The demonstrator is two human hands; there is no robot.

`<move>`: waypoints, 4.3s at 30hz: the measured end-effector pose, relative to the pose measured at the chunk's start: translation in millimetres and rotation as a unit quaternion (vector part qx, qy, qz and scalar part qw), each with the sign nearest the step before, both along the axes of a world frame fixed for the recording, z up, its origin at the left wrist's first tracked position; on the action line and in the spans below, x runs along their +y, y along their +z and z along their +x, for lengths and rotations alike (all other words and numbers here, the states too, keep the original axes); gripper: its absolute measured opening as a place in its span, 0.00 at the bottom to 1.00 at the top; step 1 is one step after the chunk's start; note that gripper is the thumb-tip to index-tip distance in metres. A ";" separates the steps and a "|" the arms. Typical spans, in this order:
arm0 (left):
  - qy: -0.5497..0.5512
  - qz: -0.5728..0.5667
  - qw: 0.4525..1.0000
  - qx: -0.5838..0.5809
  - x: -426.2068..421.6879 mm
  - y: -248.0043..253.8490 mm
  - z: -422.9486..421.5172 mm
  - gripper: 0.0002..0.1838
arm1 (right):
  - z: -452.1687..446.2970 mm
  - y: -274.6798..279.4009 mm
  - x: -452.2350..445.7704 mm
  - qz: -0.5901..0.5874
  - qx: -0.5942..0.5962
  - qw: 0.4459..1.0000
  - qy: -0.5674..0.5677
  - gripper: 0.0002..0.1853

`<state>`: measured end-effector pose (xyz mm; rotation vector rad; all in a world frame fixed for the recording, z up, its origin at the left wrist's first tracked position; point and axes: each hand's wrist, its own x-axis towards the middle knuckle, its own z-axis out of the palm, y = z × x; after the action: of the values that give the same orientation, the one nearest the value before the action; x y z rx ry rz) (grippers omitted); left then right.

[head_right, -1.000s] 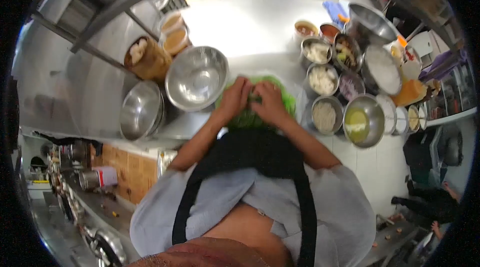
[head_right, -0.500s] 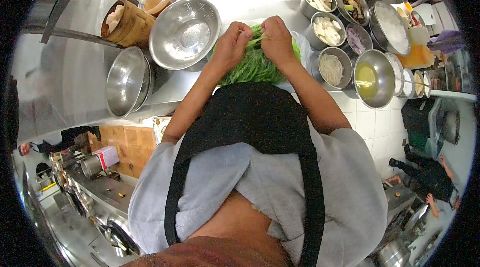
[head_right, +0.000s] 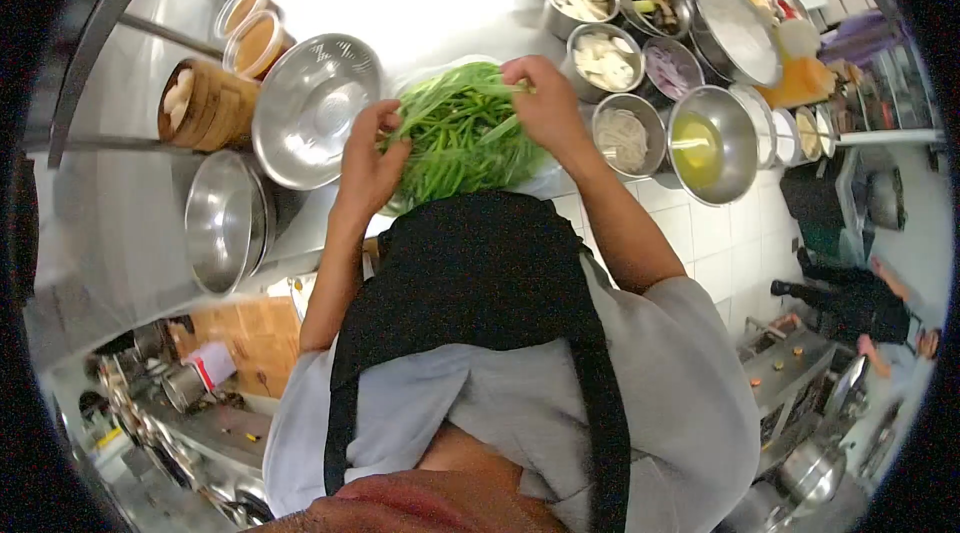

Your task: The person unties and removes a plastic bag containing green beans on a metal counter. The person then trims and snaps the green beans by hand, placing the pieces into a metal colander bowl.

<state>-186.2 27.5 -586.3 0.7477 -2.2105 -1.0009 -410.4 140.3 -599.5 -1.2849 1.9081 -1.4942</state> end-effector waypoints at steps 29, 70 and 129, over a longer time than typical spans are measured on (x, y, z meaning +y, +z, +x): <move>-0.078 0.194 0.978 -0.023 10.6 40.6 -23.9 0.16 | 18.5 51.6 22.1 0.048 -0.161 0.981 0.100 0.13; -0.099 0.323 0.940 0.038 15.1 30.4 -36.0 0.09 | 23.2 37.3 12.1 0.092 -0.267 0.938 0.203 0.12; -0.045 -0.052 0.993 -0.100 13.1 49.7 -29.3 0.08 | 25.6 82.2 -55.3 0.106 0.352 0.911 0.189 0.11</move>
<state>-215.5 40.6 -536.7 0.7335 -2.4679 -0.8779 -384.8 85.0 -517.2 -2.1232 1.9641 -0.6394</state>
